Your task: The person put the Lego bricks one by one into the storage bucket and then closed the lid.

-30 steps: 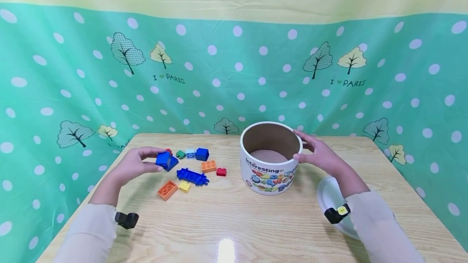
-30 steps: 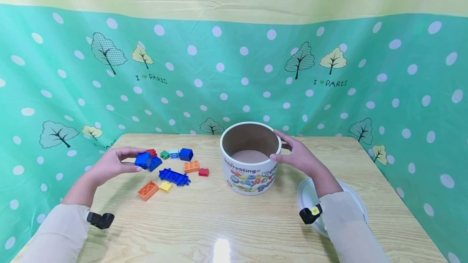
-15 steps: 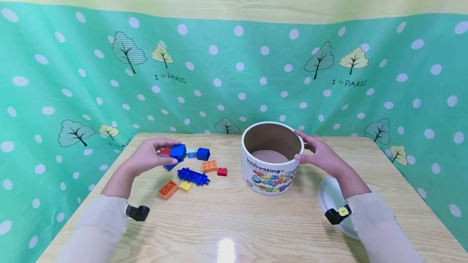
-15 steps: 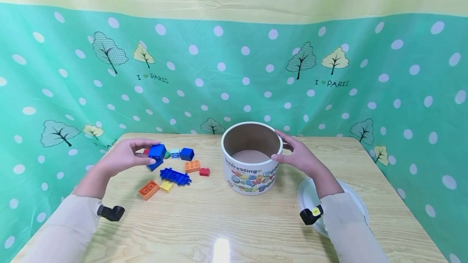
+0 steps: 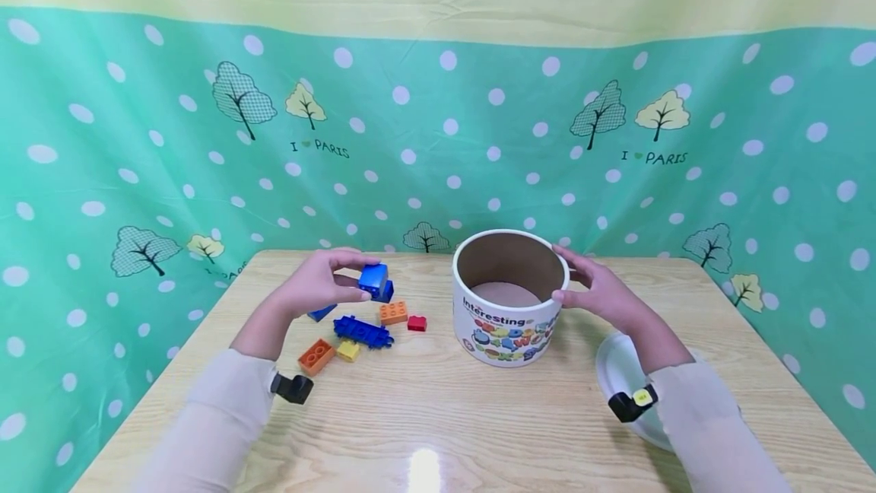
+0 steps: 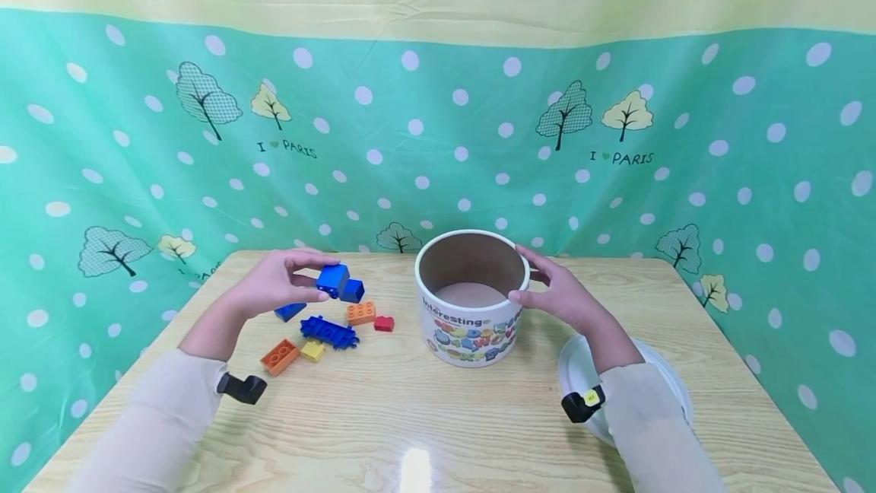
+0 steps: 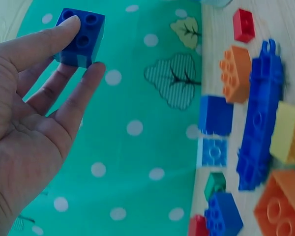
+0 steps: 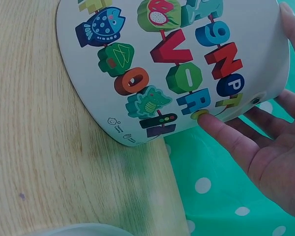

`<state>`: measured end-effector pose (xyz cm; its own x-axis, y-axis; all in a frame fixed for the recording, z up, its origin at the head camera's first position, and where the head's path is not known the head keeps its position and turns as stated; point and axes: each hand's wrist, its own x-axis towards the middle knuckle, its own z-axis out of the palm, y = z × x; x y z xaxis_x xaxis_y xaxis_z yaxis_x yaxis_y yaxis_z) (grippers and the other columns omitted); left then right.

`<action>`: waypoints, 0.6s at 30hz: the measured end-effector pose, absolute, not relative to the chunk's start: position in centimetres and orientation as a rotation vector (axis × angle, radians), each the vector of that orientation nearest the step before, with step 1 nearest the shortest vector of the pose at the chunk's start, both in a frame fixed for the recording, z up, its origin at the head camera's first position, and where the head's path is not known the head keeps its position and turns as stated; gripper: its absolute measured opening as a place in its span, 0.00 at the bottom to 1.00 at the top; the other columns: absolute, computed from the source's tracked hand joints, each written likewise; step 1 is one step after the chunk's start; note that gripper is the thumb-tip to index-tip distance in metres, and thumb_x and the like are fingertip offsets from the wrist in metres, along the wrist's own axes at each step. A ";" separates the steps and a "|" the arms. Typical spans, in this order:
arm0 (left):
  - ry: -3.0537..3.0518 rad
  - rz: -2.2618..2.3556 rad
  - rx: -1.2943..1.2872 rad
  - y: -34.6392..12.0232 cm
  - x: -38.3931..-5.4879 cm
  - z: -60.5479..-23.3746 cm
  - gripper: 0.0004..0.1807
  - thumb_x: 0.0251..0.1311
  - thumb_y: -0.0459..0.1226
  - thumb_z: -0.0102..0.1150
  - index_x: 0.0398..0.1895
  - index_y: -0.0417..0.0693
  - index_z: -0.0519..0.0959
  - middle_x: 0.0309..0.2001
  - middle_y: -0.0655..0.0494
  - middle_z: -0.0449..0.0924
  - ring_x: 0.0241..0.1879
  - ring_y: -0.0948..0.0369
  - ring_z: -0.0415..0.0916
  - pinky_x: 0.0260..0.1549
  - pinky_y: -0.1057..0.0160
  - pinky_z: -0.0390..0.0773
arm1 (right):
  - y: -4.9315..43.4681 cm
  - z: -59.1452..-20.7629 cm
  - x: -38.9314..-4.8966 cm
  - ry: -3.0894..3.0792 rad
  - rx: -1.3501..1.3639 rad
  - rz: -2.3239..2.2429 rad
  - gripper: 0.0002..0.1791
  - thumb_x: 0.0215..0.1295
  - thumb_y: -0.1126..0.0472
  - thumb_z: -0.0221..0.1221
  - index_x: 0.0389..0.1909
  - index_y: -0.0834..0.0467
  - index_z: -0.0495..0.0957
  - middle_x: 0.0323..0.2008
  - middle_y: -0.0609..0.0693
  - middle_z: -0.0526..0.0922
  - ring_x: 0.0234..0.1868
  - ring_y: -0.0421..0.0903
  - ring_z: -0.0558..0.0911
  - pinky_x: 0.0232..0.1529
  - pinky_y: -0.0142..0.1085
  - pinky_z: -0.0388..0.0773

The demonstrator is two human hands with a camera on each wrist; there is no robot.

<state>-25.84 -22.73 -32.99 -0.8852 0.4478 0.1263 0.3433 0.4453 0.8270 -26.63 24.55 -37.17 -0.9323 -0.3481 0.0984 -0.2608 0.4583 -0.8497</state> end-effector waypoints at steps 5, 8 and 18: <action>2.535 1.423 0.759 -21.0 -26.0 -32.3 0.30 0.53 0.29 0.70 0.62 0.43 0.76 0.63 0.42 0.69 0.50 0.46 0.80 0.45 0.57 0.82 | 24.5 -37.0 -26.5 2.606 -0.544 -1.496 0.47 0.60 0.50 0.67 0.77 0.44 0.52 0.76 0.54 0.50 0.71 0.64 0.57 0.60 0.63 0.65; 2.512 1.425 0.765 -20.0 -26.2 -31.8 0.29 0.53 0.28 0.70 0.61 0.43 0.77 0.62 0.43 0.70 0.49 0.47 0.81 0.43 0.55 0.83 | 24.5 -37.0 -26.5 2.603 -0.548 -1.501 0.47 0.61 0.50 0.67 0.77 0.44 0.52 0.75 0.54 0.52 0.71 0.64 0.58 0.60 0.63 0.66; 2.460 1.407 0.826 -17.2 -27.2 -30.3 0.27 0.53 0.29 0.71 0.59 0.45 0.78 0.58 0.47 0.74 0.46 0.51 0.83 0.39 0.56 0.84 | 24.5 -37.0 -26.3 2.599 -0.522 -1.497 0.47 0.61 0.49 0.67 0.77 0.44 0.52 0.75 0.55 0.52 0.71 0.64 0.57 0.59 0.62 0.68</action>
